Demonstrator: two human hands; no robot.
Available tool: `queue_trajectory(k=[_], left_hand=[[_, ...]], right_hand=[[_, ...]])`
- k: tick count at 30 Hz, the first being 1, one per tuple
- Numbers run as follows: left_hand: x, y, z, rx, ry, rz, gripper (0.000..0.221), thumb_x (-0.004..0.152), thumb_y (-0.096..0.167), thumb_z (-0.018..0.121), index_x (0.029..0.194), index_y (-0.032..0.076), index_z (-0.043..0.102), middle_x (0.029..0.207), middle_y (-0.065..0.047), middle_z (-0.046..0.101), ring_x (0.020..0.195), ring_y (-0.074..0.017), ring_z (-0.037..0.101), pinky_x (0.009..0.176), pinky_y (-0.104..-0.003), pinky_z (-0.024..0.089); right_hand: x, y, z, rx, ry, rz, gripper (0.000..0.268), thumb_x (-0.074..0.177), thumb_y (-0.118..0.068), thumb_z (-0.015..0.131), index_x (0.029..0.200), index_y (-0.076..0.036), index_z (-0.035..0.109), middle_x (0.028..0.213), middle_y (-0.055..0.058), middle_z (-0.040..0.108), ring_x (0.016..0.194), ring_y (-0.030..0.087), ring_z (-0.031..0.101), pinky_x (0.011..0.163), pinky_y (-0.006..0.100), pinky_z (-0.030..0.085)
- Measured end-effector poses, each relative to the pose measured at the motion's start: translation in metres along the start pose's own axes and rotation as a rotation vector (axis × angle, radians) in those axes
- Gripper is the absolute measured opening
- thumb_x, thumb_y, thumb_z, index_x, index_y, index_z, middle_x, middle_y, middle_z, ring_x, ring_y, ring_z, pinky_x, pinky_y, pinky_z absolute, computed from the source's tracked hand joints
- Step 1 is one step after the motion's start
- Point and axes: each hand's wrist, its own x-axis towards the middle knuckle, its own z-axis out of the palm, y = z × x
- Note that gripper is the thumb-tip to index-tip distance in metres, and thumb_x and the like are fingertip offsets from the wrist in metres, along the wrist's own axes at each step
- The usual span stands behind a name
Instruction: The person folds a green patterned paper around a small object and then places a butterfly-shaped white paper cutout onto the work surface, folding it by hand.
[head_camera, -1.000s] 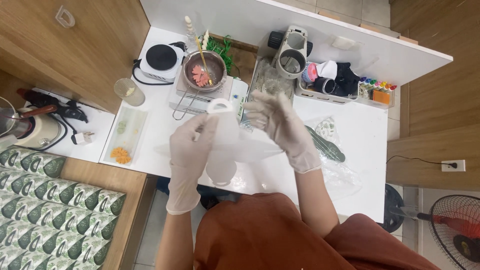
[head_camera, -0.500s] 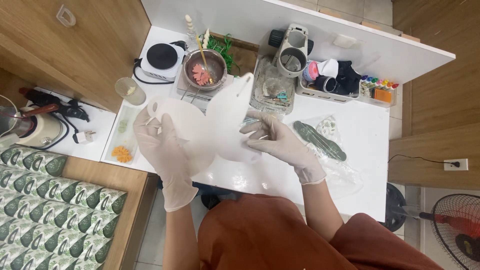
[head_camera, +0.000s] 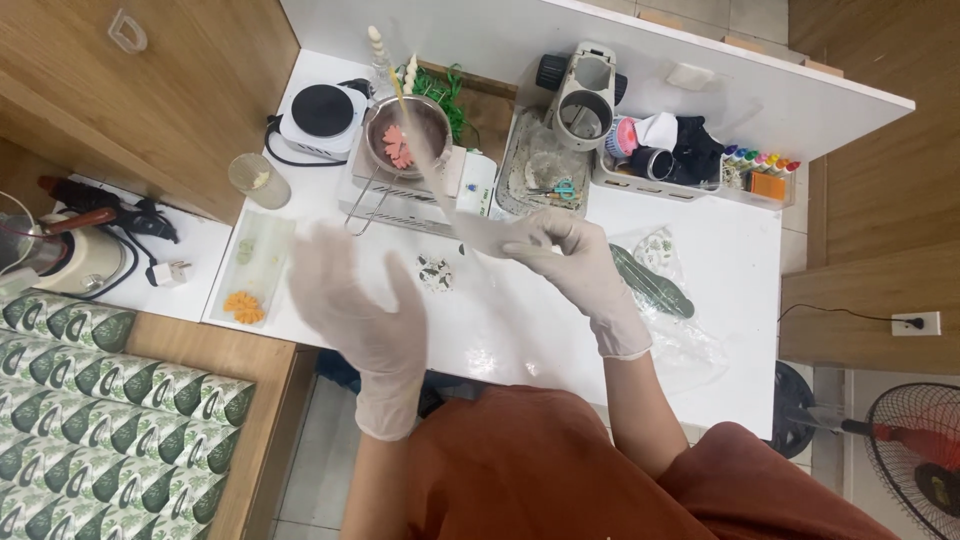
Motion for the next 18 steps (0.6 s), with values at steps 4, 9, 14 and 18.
queue_trajectory(k=[4,9,14,18], left_hand=[[0.023,0.036,-0.002,0.012,-0.228,0.217,0.054,0.094,0.023,0.079,0.141,0.012,0.053,0.146,-0.010,0.056,0.146,-0.0381,0.041,0.124,-0.060,0.013],[0.029,0.036,0.008,-0.264,-0.511,0.089,0.041,0.094,0.032,0.072,0.131,0.018,0.062,0.100,0.007,0.073,0.116,-0.0155,0.061,0.122,-0.068,0.002],[0.029,0.023,0.014,-0.379,-0.691,-0.120,0.025,0.095,0.032,0.068,0.113,0.016,0.073,0.099,0.003,0.075,0.101,-0.0160,0.067,0.123,-0.061,0.003],[0.024,0.014,0.019,-0.360,-0.852,-0.212,0.019,0.097,0.027,0.064,0.099,0.014,0.077,0.093,0.001,0.075,0.096,-0.0171,0.067,0.125,-0.056,0.004]], right_hand=[[-0.007,-0.010,0.006,-0.449,-0.178,-0.362,0.025,0.091,-0.004,0.082,0.116,-0.003,0.080,0.101,0.001,0.070,0.093,0.008,0.060,0.084,0.024,0.052],[-0.008,-0.023,0.018,-0.191,-0.099,-0.118,0.030,0.089,-0.010,0.075,0.119,-0.008,0.073,0.102,-0.005,0.071,0.089,0.003,0.060,0.081,0.021,0.052],[-0.012,-0.018,0.020,-0.220,-0.106,-0.122,0.027,0.093,-0.010,0.075,0.120,-0.008,0.075,0.098,-0.004,0.070,0.085,0.004,0.057,0.076,0.021,0.049],[-0.009,-0.013,0.020,-0.408,-0.161,-0.335,0.032,0.094,-0.006,0.076,0.125,-0.013,0.077,0.099,-0.001,0.065,0.086,0.009,0.059,0.076,0.023,0.052]])
